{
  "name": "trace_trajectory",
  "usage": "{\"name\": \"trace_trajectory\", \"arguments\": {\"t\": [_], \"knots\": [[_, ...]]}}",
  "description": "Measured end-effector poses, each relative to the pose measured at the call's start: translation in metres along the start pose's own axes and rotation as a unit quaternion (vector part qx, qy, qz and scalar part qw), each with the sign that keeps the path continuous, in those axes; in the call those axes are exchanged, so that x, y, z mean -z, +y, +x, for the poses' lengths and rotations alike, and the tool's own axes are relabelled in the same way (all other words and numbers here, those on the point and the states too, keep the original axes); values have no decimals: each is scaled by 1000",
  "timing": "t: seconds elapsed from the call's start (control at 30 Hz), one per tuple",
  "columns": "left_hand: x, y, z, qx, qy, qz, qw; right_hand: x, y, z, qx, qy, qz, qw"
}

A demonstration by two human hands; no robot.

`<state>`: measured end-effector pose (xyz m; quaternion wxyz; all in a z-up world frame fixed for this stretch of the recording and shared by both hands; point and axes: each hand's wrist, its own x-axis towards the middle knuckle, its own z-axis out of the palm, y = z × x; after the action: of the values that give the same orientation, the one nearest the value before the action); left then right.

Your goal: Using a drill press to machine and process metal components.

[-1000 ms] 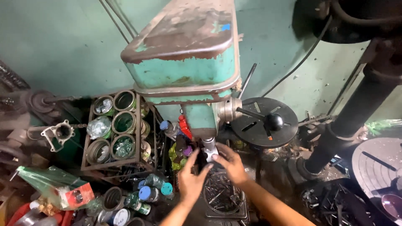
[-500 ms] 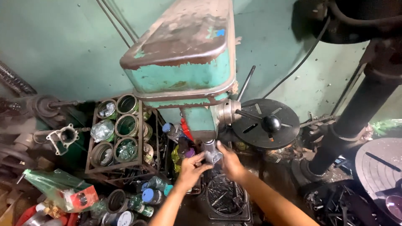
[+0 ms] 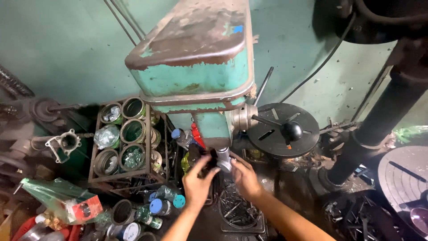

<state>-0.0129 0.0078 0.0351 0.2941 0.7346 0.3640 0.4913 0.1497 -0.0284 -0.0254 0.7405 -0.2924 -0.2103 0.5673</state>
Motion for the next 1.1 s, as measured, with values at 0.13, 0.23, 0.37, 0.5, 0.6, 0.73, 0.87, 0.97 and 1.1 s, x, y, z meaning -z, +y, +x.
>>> {"name": "trace_trajectory", "arguments": {"t": [0.13,0.23,0.37,0.5,0.6,0.73,0.87,0.97,1.1], "knots": [[-1,-26,21,161,-194,-109,962,-13,-7,1,-27,-40,16,999],[-23,-39,10,138,-175,-125,967,-23,-16,1,-47,34,-114,992],[-33,-18,-9,26,-62,-89,994,-45,-10,-30,108,93,-306,941],[-39,-9,-25,41,6,-10,999,-49,-5,-37,239,115,-507,820],[-36,-7,-30,47,15,24,998,-43,-10,-36,250,89,-529,806],[-19,-12,-40,70,-39,54,995,-18,-2,-31,203,33,-442,873],[-6,-14,-40,57,-94,105,988,-6,-11,-27,65,-33,-223,972],[4,-12,-36,118,-172,171,963,10,-5,-15,49,-82,-174,980],[22,-21,-30,112,-165,163,966,16,9,-5,-7,-63,-13,998]]}}
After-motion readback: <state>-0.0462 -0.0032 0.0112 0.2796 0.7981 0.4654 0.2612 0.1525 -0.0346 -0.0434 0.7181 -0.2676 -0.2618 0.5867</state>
